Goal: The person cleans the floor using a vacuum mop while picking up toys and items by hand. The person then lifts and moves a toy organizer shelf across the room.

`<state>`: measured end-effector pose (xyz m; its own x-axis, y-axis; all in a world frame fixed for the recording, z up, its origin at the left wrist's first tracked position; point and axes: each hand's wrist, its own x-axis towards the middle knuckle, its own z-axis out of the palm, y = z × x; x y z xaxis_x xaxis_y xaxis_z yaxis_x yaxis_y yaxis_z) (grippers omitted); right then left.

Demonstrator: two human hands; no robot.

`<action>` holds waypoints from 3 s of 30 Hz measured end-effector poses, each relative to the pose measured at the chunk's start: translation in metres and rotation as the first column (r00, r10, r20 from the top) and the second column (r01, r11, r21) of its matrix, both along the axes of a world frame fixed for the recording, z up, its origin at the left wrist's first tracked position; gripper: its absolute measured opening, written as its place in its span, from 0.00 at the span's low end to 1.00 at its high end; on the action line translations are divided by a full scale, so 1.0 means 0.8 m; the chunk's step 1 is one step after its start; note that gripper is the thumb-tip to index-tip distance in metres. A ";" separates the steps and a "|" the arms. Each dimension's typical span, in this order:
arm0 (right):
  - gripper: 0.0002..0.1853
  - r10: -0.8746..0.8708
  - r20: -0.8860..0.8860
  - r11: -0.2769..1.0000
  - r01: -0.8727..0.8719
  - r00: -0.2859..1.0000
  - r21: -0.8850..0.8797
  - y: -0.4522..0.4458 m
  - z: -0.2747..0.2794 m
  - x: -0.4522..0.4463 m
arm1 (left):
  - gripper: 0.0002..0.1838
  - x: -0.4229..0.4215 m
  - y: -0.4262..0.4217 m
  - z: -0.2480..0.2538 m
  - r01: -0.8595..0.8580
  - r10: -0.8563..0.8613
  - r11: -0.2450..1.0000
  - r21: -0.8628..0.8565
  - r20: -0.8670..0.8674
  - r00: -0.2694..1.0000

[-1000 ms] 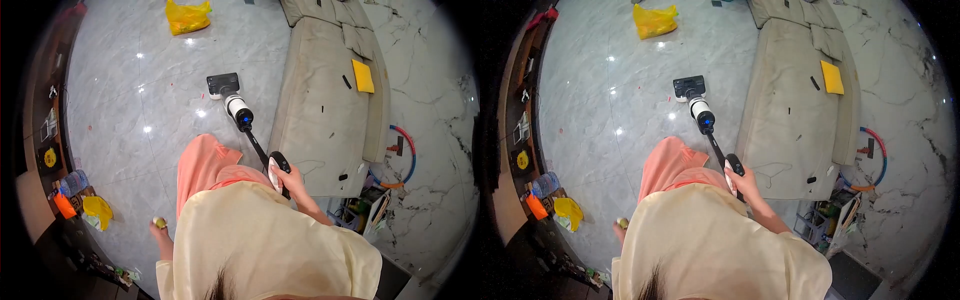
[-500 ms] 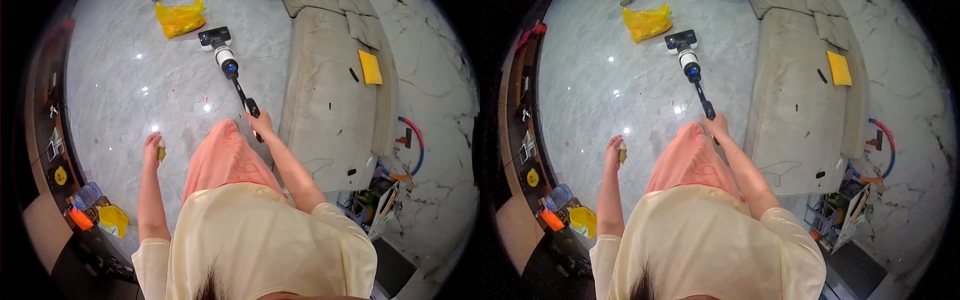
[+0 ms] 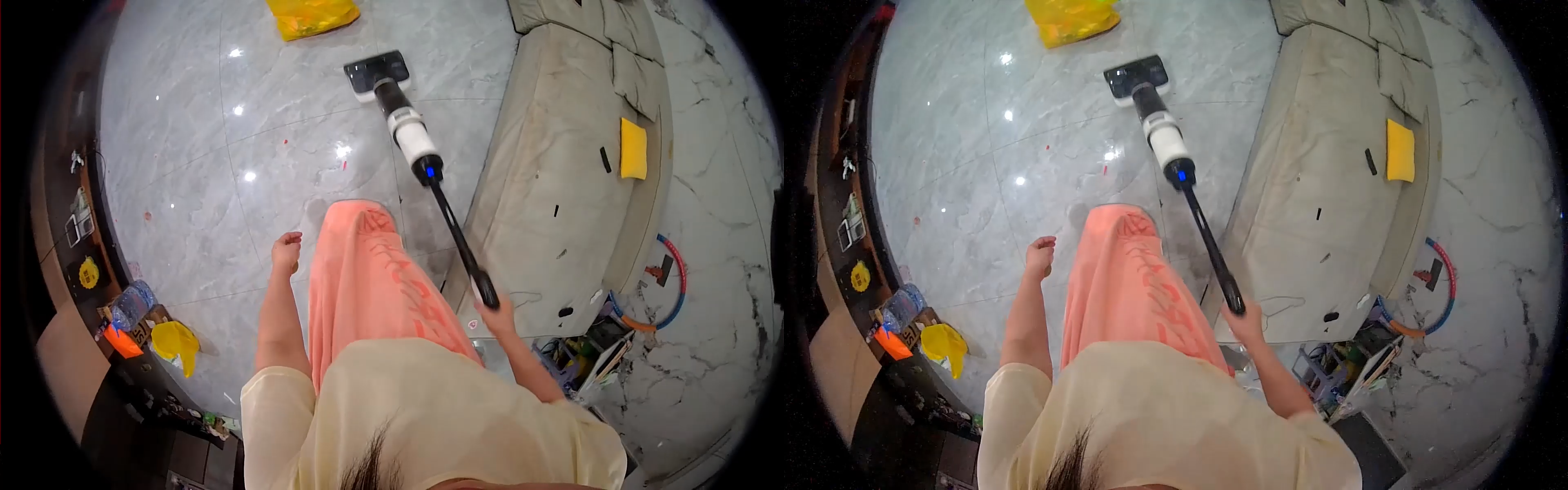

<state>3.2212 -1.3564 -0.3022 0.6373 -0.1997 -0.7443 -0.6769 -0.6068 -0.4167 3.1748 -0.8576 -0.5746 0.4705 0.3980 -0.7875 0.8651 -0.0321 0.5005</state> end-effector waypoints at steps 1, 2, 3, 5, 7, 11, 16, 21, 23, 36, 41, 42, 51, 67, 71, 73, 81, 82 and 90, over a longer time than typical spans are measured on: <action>0.16 0.165 0.184 0.986 -0.164 0.969 -0.018 -0.027 -0.001 -0.038 | 0.15 0.016 0.002 -0.010 -0.002 0.002 1.000 -0.009 -0.005 1.000; 0.13 0.194 0.075 0.981 -0.193 0.978 -0.010 -0.052 0.008 -0.075 | 0.15 0.034 0.001 -0.011 0.104 -0.096 0.991 0.079 -0.098 0.991; 0.13 0.164 0.013 0.986 -0.164 0.986 -0.020 -0.068 0.023 -0.113 | 0.16 0.051 0.000 -0.020 0.217 -0.185 0.963 0.158 -0.195 0.963; 0.12 0.021 -0.174 0.992 -0.042 0.985 -0.121 -0.052 0.080 -0.140 | 0.17 0.083 -0.004 -0.058 0.269 -0.225 0.946 0.178 -0.235 0.946; 0.11 0.011 -0.175 0.998 -0.020 0.985 -0.053 -0.082 0.091 -0.188 | 0.18 0.113 -0.005 -0.104 0.325 -0.265 0.925 0.197 -0.278 0.923; 0.10 -0.171 -0.389 0.984 0.140 0.905 -0.108 -0.074 0.067 -0.207 | 0.21 0.187 -0.024 -0.161 0.357 -0.296 0.927 0.115 -0.359 0.885; 0.09 -0.315 -0.523 0.949 0.275 0.792 -0.155 -0.048 -0.006 -0.214 | 0.17 0.219 -0.042 -0.294 0.524 -0.457 0.835 0.169 -0.319 0.830; 0.08 -0.404 -0.592 0.911 0.365 0.698 -0.191 -0.046 -0.091 -0.216 | 0.12 0.239 -0.062 -0.433 0.585 -0.493 0.779 0.224 -0.358 0.793; 0.08 -0.431 -0.612 0.896 0.394 0.663 -0.204 -0.050 -0.122 -0.218 | 0.11 0.240 -0.073 -0.494 0.673 -0.582 0.658 0.338 -0.339 0.739; 0.15 -0.437 -0.275 0.899 0.426 0.856 -0.102 -0.028 -0.463 -0.052 | 0.20 0.279 -0.131 -0.745 0.749 -0.630 0.347 0.564 -0.452 0.632; 0.11 -0.266 0.113 0.956 0.247 0.957 0.161 0.047 -0.463 0.089 | 0.16 0.254 -0.120 -0.761 0.739 -0.644 0.430 0.518 -0.398 0.654; 0.12 -0.242 0.162 0.960 0.211 0.957 0.183 0.052 -0.457 0.098 | 0.15 0.247 -0.111 -0.755 0.775 -0.685 0.410 0.481 -0.399 0.610; 0.09 -0.235 -0.188 0.967 0.210 0.954 -0.142 -0.045 -0.384 -0.086 | 0.13 0.247 0.085 -0.706 0.489 -0.353 0.513 0.705 -0.346 0.869; 0.09 -0.457 -0.709 0.870 0.106 0.537 -0.481 -0.029 -0.334 -0.163 | 0.10 0.321 0.227 -0.780 0.490 -0.430 0.312 0.814 -0.339 0.837; 0.10 -0.463 -0.730 0.873 0.116 0.503 -0.474 -0.033 -0.341 -0.163 | 0.09 0.319 0.179 -0.744 0.524 -0.476 0.338 0.782 -0.338 0.812; 0.10 -0.488 -0.740 0.863 0.126 0.462 -0.490 -0.036 -0.354 -0.158 | 0.09 0.296 0.151 -0.703 0.534 -0.488 0.474 0.700 -0.296 0.821; 0.08 -0.375 -0.332 0.880 0.445 0.866 0.165 -0.026 -0.369 -0.059 | 0.07 -0.001 0.102 -0.409 0.578 -0.554 0.547 0.606 -0.255 0.792; 0.08 -0.372 -0.303 0.872 0.442 0.877 0.209 -0.007 -0.347 -0.024 | 0.06 -0.041 0.108 -0.352 0.600 -0.526 0.595 0.534 -0.305 0.794; 0.23 -0.477 -0.104 0.598 0.408 0.873 0.690 0.064 -0.152 0.081 | 0.08 -0.270 0.123 0.121 0.597 -0.398 0.670 0.441 -0.466 0.790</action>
